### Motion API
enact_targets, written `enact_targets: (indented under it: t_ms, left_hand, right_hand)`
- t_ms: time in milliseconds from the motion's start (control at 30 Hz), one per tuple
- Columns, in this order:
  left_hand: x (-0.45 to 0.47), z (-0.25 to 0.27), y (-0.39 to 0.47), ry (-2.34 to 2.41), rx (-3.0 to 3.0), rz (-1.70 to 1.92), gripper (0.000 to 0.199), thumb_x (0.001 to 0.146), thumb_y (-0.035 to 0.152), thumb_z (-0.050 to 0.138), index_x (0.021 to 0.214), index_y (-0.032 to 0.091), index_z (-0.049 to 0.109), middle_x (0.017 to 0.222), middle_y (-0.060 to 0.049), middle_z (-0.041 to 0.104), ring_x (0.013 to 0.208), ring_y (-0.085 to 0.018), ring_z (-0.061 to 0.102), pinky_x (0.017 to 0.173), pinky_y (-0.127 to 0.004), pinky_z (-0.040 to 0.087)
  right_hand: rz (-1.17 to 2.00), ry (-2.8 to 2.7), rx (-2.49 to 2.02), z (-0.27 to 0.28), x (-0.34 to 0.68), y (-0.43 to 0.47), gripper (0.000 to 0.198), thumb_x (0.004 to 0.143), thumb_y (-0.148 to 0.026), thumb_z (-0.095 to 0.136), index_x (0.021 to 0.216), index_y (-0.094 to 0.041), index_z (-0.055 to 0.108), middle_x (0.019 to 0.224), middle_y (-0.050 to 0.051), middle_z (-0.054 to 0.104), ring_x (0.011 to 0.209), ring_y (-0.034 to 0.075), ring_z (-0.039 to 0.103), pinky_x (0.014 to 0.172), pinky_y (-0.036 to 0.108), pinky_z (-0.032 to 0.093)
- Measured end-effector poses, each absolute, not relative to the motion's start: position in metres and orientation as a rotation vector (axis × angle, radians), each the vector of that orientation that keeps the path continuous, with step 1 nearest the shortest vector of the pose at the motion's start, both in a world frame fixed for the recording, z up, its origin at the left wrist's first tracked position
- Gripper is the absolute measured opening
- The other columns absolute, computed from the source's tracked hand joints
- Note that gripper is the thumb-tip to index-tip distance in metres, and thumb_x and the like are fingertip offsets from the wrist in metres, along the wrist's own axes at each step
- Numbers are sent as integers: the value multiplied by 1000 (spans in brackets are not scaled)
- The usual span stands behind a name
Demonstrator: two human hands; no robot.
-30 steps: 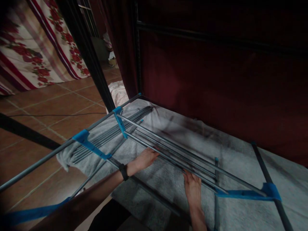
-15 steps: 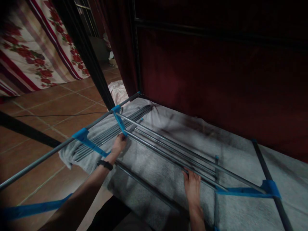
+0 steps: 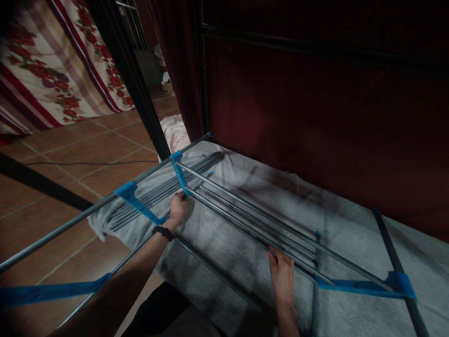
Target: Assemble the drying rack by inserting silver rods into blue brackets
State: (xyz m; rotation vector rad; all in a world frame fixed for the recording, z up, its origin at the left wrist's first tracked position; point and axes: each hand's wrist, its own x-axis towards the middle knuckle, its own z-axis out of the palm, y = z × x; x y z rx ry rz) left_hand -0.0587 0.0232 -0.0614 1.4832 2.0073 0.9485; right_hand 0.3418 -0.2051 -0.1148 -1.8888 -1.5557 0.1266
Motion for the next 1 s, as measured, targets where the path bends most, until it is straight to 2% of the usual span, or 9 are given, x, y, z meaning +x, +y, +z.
enact_targets:
  t_ms: [433,667,833,1000]
  left_hand:
    - [-57,-67,24,2123,1563,919,21,80,7,53,93,13,68,92,-8,67,87,-19,61,86,-27,47]
    - [-52,-68,23,2164,1576,902,20,82,8,51,92,12,68,94,-10,66,89,-21,61,87,-29,46]
    - [-52,-66,24,2152,1561,900,19,86,23,52,91,14,68,88,-11,66,86,-24,62,81,-33,48]
    - [-57,-63,31,2118,1560,906,30,86,40,52,96,15,67,87,-11,68,81,-25,64,74,-34,50]
  right_hand:
    - [124,-1559,-1880,-118,344,-205,70,97,-76,35,105,-18,73,104,15,76,93,31,67,92,48,46]
    - [111,-1566,-1896,-115,338,-203,61,101,-66,34,105,-18,72,105,14,75,96,31,67,93,48,47]
    - [42,-1618,-1905,-113,333,-200,57,104,-59,30,106,-18,69,103,15,74,98,31,68,93,51,47]
    - [20,-1755,-2055,-92,320,-197,42,105,-48,39,118,-22,69,108,12,75,102,31,68,96,48,47]
